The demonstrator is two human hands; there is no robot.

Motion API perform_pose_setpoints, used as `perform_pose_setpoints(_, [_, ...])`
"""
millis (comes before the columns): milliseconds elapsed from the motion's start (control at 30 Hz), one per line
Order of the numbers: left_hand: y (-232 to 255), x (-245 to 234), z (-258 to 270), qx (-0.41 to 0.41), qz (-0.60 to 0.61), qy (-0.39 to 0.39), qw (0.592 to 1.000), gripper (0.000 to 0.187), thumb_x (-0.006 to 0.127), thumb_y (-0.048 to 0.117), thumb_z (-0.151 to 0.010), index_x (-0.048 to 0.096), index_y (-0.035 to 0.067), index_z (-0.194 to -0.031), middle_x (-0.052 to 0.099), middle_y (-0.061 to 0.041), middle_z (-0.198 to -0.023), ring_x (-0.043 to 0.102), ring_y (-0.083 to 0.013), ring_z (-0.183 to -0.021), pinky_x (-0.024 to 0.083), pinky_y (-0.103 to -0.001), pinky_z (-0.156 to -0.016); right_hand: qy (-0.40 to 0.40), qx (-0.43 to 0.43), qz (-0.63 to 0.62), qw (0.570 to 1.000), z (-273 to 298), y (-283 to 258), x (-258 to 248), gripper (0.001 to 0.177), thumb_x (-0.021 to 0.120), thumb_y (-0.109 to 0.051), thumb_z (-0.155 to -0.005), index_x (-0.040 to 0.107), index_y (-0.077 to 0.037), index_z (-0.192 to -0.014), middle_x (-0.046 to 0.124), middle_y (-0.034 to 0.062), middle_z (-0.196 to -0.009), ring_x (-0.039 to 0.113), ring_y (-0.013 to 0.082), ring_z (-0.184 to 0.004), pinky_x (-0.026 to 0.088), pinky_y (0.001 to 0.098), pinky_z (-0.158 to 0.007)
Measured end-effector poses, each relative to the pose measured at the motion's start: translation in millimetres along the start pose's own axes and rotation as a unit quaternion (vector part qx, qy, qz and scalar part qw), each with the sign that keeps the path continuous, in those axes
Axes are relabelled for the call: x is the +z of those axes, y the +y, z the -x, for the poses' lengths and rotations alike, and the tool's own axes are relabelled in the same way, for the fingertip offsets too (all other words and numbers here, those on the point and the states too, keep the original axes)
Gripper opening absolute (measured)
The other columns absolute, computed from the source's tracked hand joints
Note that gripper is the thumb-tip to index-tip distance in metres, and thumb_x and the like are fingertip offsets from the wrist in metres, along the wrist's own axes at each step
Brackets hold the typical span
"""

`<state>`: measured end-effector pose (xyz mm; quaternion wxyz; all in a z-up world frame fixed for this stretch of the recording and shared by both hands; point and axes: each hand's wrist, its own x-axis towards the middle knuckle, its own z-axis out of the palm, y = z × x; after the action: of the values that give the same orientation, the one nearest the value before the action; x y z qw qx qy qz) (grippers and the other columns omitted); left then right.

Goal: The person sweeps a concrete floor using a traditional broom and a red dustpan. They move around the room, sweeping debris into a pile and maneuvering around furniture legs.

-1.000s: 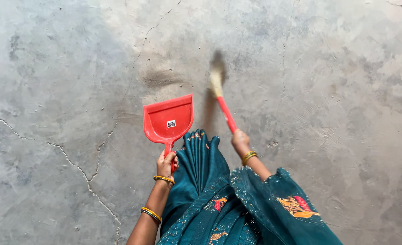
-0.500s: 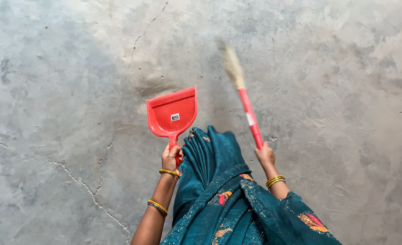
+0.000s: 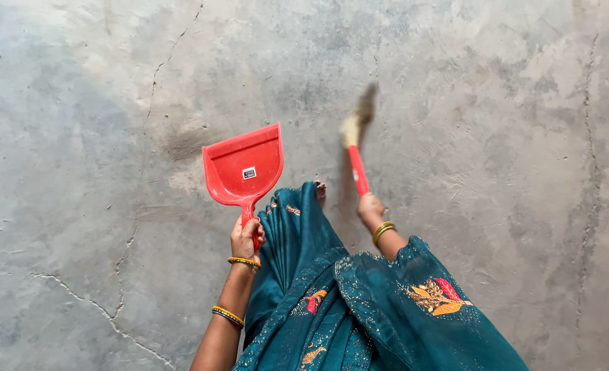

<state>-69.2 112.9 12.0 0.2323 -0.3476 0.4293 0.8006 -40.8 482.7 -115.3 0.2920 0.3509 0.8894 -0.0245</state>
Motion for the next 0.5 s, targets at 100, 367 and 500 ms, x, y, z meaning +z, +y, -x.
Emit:
perform_pose_setpoints(100, [1.2,25.1,-10.2,0.002,-0.006,0.001,1.000,0.017,0.062,0.009,-0.093,0.057,0.007,-0.109,0.055,-0.001,-0.066,0.048,-0.0066,-0.048,0.039,-0.019,-0.042,-0.005,-0.099,-0.014,0.995,0.0,-23.5,7.5,0.027,0.058,-0.017,-0.095,0.063,0.000,-0.116,0.075,0.0218,-0.102,0.076,0.0356,-0.094,0.062,0.0452,-0.080])
perform_pose_setpoints(367, [2.6,80.1,-41.4,0.002,-0.033,-0.045,0.998,0.014,0.062,0.012,-0.094,0.058,0.005,-0.105,0.057,-0.001,-0.067,0.048,-0.0063,-0.048,0.039,-0.020,-0.042,0.033,-0.159,-0.059,0.985,-18.6,41.5,-51.1,0.036,0.072,-0.027,-0.084,0.060,-0.012,-0.115,0.076,0.0177,-0.094,0.074,0.0384,-0.089,0.058,0.0511,-0.077])
perform_pose_setpoints(500, [2.4,100.0,-53.9,-0.001,-0.053,-0.051,0.997,0.013,0.062,0.013,-0.092,0.059,0.008,-0.103,0.056,-0.001,-0.066,0.049,-0.0068,-0.047,0.039,-0.020,-0.042,0.039,-0.046,-0.088,0.994,-8.3,88.2,-63.7,0.039,0.073,-0.027,-0.084,0.059,-0.013,-0.118,0.075,0.0183,-0.096,0.073,0.0394,-0.091,0.058,0.0514,-0.080])
